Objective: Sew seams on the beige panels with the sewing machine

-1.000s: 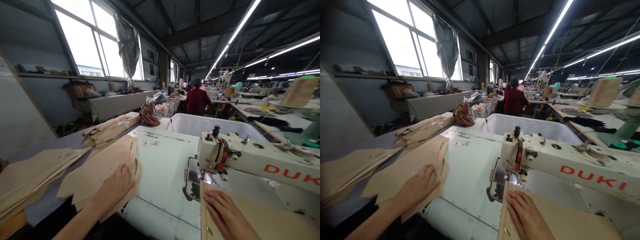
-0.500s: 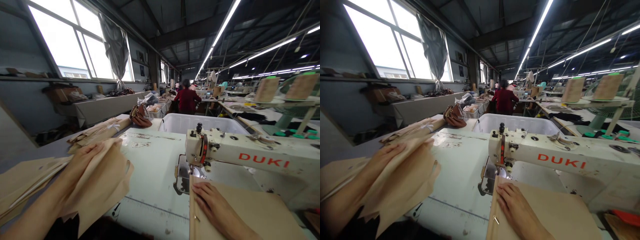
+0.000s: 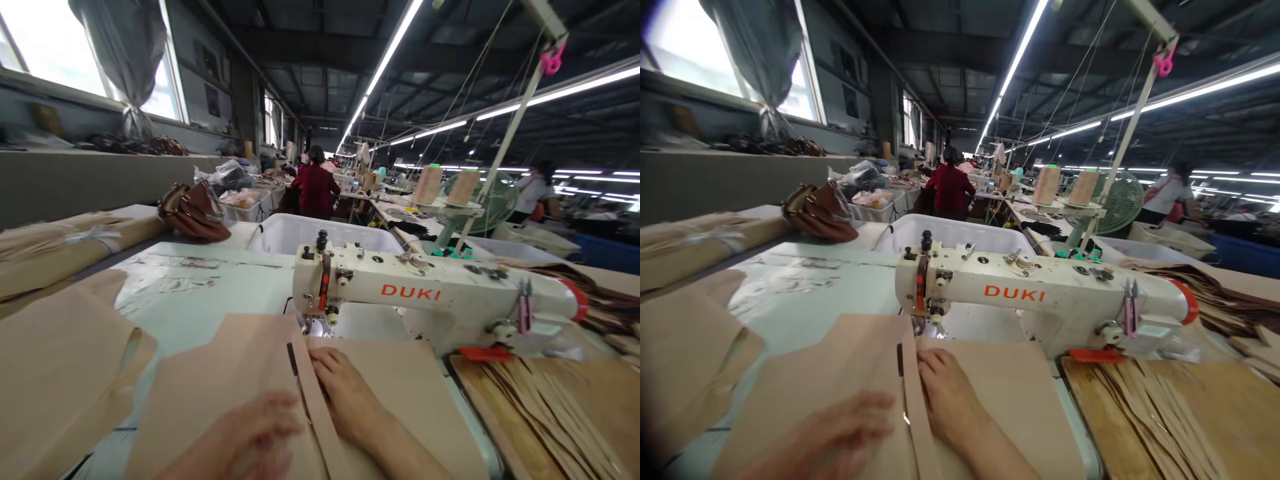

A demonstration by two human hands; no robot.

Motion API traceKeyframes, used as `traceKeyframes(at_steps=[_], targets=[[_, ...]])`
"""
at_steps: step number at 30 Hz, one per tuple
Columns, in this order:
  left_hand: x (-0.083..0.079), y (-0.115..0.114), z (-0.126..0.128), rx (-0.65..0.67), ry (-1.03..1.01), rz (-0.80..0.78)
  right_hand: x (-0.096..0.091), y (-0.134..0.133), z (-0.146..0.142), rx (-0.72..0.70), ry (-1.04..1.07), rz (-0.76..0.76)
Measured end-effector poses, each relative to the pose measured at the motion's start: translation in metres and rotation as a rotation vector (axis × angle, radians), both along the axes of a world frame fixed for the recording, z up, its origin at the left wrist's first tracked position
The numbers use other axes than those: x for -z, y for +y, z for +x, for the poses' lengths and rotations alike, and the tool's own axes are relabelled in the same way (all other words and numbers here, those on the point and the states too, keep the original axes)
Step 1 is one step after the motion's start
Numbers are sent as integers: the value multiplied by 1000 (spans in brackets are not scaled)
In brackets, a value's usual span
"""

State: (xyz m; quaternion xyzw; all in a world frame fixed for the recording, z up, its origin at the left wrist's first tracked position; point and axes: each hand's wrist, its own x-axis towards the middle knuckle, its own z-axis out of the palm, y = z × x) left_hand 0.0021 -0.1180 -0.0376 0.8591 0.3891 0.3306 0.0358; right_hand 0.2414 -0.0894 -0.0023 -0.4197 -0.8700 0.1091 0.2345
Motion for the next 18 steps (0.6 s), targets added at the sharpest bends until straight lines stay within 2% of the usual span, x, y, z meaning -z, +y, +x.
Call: traceKeyframes(at_steps=[1,2,3,5,7,9,12,14,18], targets=[[-7,20,-1,-27,14,-17,0,-1,0,1,5,1],[-13,40,-2,-81,112,-58,-1,-2,-1,5,10,2],[-17,57,-2,-183,168,-62,-1,-2,-1,10,13,4],[-16,76,0,-203,200,-82,-2,-2,-1,18,13,20],[-9,74,5,-149,204,-117,-1,-1,0,-19,-10,52],[-4,59,10,-20,214,-153,1,1,1,-83,-45,95],[-6,45,16,158,251,-149,6,1,2,-79,-43,119],[-11,50,21,172,254,-113,7,0,1,-31,-20,111],[-20,83,32,102,189,-46,7,-2,0,-15,3,98]])
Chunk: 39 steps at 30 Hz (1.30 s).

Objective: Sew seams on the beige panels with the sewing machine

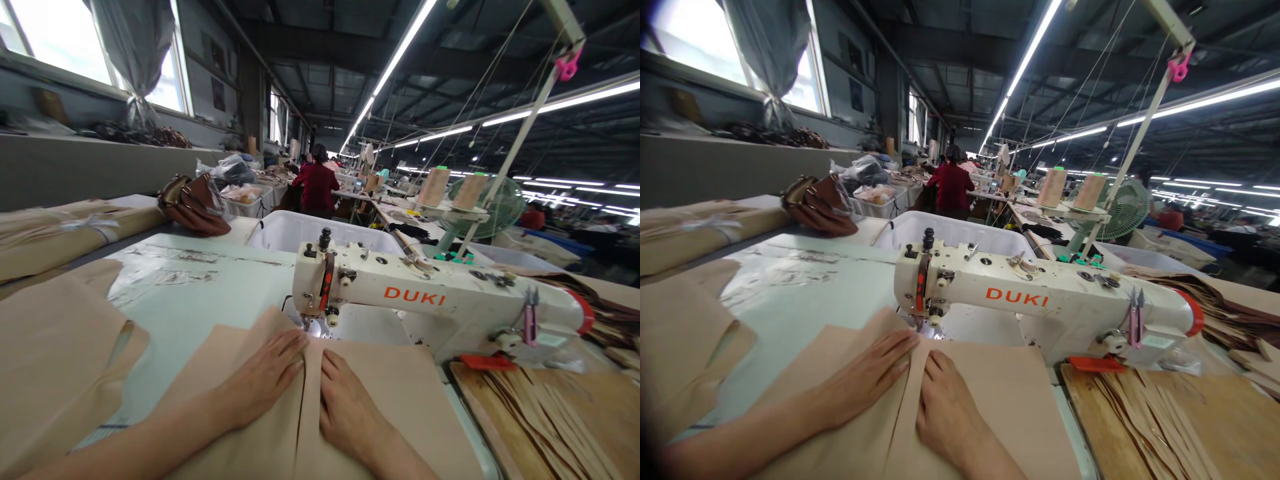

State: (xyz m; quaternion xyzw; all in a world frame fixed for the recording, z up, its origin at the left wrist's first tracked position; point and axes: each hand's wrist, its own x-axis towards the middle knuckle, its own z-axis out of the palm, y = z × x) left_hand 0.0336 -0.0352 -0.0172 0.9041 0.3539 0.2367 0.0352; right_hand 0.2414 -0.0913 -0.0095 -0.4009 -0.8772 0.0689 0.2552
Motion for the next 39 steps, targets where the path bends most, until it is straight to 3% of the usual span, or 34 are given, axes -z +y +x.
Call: traceKeyframes(at_steps=[5,11,14,39], targets=[[-11,22,2,-62,-13,-7,-4,0,1,-10,31,-51],[1,-4,-13,-58,54,-23,-9,0,2,-30,9,-74],[7,-5,-14,-87,94,-14,-10,1,2,-28,-14,-82],[1,-11,-23,24,120,-54,-8,1,3,-16,-32,-99]])
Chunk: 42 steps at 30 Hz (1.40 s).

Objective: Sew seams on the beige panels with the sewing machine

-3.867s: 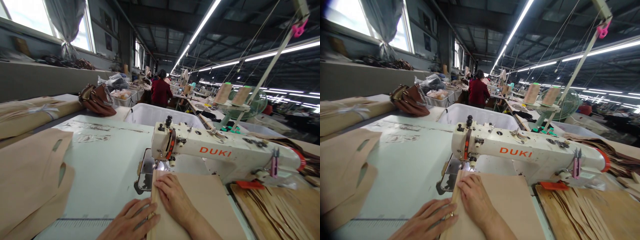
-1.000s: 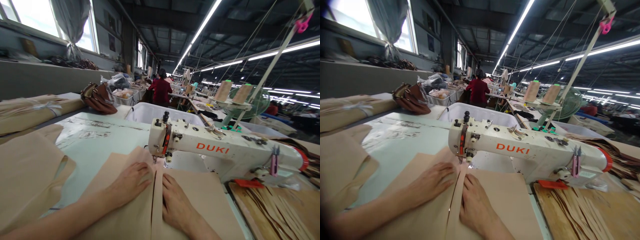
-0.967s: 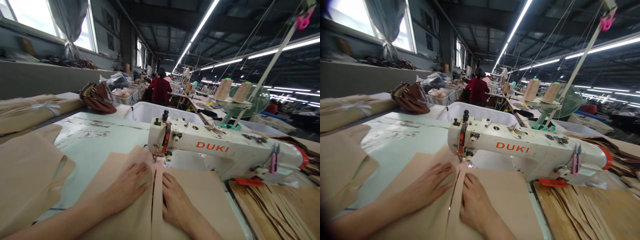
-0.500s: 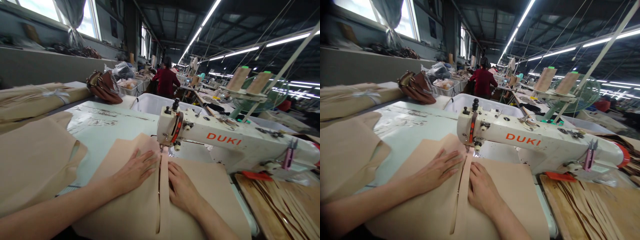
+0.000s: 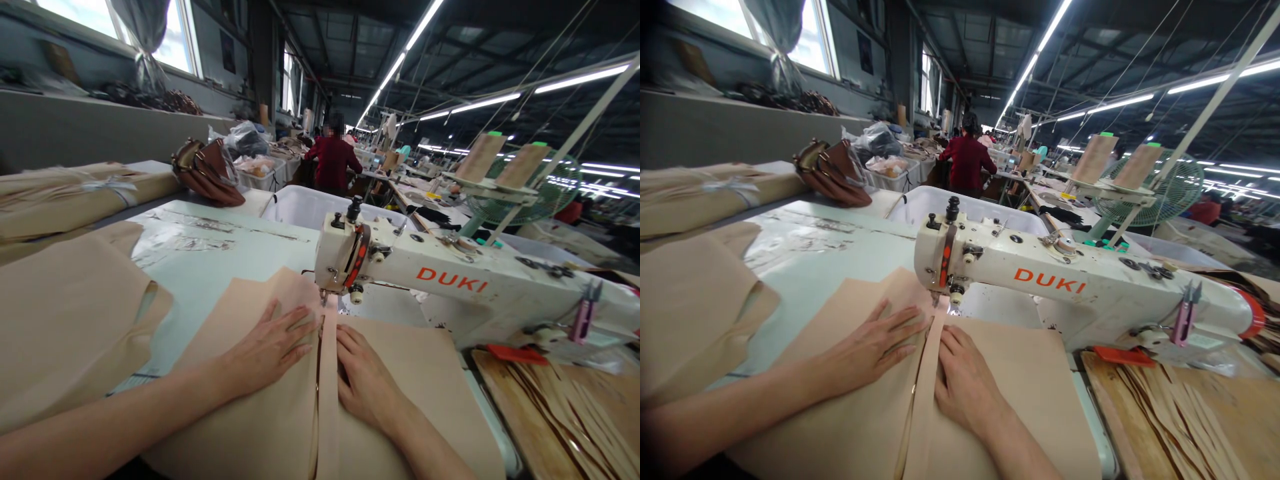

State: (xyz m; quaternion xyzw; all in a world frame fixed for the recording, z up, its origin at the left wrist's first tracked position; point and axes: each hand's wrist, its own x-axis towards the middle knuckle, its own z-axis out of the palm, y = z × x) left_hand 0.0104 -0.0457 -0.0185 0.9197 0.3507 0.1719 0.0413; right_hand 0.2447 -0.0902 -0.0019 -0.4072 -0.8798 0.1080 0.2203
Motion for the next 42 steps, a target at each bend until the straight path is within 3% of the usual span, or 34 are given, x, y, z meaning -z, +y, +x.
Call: traceKeyframes(at_steps=[7,12,16,19,27,42], targets=[[-11,-1,3,-11,-12,-48,-9,2,1,-19,85,-31],[-14,-4,6,-2,-24,-32,-12,15,6,262,237,64],[-4,-2,7,18,-6,-13,-1,23,3,119,20,110],[1,5,11,38,-4,10,5,30,3,100,-67,97],[3,16,18,18,-27,43,4,46,7,128,-115,121],[1,19,13,40,12,71,17,43,3,131,-124,186]])
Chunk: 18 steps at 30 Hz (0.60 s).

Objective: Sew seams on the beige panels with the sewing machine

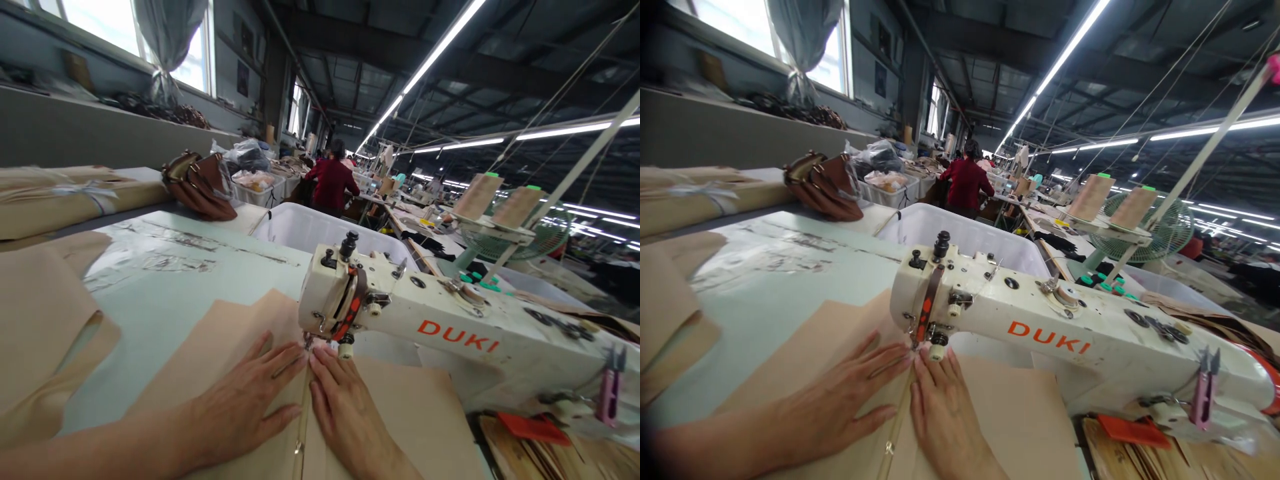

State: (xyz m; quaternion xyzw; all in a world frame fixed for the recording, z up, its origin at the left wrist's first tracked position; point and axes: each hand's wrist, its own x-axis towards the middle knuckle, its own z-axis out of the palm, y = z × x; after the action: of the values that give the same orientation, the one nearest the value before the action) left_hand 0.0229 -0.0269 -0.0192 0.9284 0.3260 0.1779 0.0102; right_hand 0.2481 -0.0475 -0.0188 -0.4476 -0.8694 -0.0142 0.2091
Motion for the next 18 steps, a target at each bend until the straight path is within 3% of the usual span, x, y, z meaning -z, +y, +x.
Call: traceKeyframes(at_steps=[9,12,14,16,18], targets=[[-3,7,2,3,-17,-34,3,8,0,-10,20,32],[-8,5,2,3,24,-67,-12,-2,-4,11,0,57],[-13,-10,-2,-33,61,-66,-27,-27,-2,61,56,71],[-13,-39,-8,-58,75,-20,-34,-69,4,164,193,23],[-7,-77,-15,-12,62,64,-27,-119,12,269,311,-177]])
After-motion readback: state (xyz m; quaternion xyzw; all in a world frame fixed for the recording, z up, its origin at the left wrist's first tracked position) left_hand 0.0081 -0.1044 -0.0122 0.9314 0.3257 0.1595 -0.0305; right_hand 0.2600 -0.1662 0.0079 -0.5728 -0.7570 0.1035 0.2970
